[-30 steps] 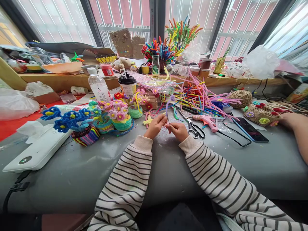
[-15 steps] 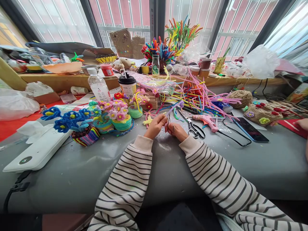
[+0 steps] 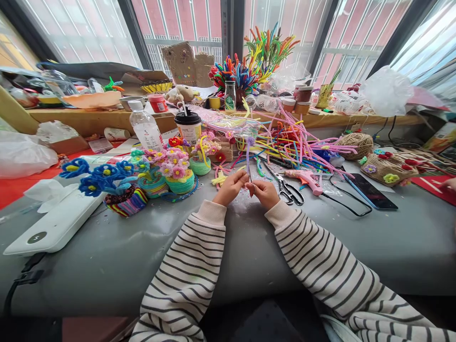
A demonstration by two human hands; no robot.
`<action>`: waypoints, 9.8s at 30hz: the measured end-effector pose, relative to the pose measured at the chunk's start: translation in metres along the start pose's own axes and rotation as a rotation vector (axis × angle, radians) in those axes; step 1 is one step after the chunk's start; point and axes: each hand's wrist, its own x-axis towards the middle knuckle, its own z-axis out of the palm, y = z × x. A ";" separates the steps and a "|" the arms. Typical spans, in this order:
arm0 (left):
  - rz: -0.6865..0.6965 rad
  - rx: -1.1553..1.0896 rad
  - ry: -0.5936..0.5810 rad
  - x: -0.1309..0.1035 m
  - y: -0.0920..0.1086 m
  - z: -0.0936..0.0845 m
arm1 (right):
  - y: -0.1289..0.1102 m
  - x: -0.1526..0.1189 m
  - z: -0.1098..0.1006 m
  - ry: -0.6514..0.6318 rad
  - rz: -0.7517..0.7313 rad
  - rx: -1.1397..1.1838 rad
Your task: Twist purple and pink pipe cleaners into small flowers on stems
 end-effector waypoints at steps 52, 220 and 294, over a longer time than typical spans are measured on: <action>-0.002 0.007 0.120 -0.001 -0.002 0.000 | 0.003 0.002 0.004 -0.230 0.021 -0.062; -0.072 -0.017 0.110 0.001 -0.004 -0.001 | 0.003 0.001 0.000 -0.262 0.162 0.092; -0.316 -0.697 0.302 0.002 0.000 -0.006 | 0.014 0.007 -0.001 0.005 0.402 0.479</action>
